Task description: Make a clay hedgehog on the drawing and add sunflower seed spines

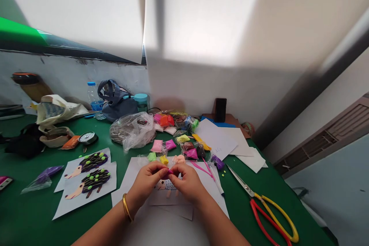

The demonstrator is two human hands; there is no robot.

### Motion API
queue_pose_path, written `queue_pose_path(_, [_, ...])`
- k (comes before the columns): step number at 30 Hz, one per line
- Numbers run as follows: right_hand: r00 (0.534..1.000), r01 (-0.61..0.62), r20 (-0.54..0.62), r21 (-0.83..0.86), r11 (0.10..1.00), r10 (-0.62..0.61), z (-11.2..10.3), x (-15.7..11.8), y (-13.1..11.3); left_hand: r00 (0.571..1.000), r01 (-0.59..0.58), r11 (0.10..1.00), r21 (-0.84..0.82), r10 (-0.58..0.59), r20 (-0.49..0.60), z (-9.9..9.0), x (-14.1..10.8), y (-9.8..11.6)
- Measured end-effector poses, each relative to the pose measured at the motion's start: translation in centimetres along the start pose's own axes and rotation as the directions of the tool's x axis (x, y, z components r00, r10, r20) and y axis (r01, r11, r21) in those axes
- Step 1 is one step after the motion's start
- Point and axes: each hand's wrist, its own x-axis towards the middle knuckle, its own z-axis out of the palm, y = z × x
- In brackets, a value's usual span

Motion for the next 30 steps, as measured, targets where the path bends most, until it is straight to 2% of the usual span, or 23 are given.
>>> queue_pose_path(3, [1.0, 0.022, 0.022, 0.01, 1.0, -0.022, 0.03, -0.01, -0.17, 1.0, -0.03, 0.999, 0.039, 0.03, -0.001, 0.11, -0.12, 0.01])
queue_pose_path(5, [1.0, 0.022, 0.017, 0.039, 0.999, -0.023, -0.01, 0.03, -0.15, 1.0, -0.007, 1.0, -0.007, 0.007, 0.005, 0.22, -0.22, -0.09])
queue_pose_path(8, [0.998, 0.007, -0.066, 0.084, 0.996, -0.002, -0.1, 0.07, 0.15, 0.999, 0.034, 0.994, -0.103, -0.033, 0.011, 0.36, -0.34, -0.18])
queue_pose_path(11, [0.993, 0.012, -0.117, 0.127, 0.992, 0.003, -0.17, 0.0, 0.45, 0.998, 0.053, 0.991, -0.126, -0.051, 0.021, 0.41, -0.4, 0.08])
queue_pose_path(15, [0.997, 0.042, -0.078, 0.16, 0.986, -0.03, -0.05, -0.15, 0.49, 0.998, 0.062, 0.992, -0.109, -0.06, 0.018, 0.47, -0.5, 0.57])
queue_pose_path(20, [0.995, 0.048, -0.094, 0.175, 0.983, -0.032, 0.2, -0.26, 0.6, 1.0, 0.012, 0.995, -0.096, -0.012, 0.009, 0.63, -0.62, 0.57])
queue_pose_path(27, [0.997, 0.034, -0.079, 0.203, 0.979, -0.019, 0.36, -0.19, 0.66, 0.997, -0.053, 0.998, 0.041, 0.055, -0.062, 0.42, -0.57, 0.11])
queue_pose_path(30, [0.996, 0.038, -0.083, 0.191, 0.981, -0.022, 0.32, -0.17, 0.45, 0.992, -0.11, 0.991, 0.081, 0.114, -0.047, 0.41, -0.58, -0.28])
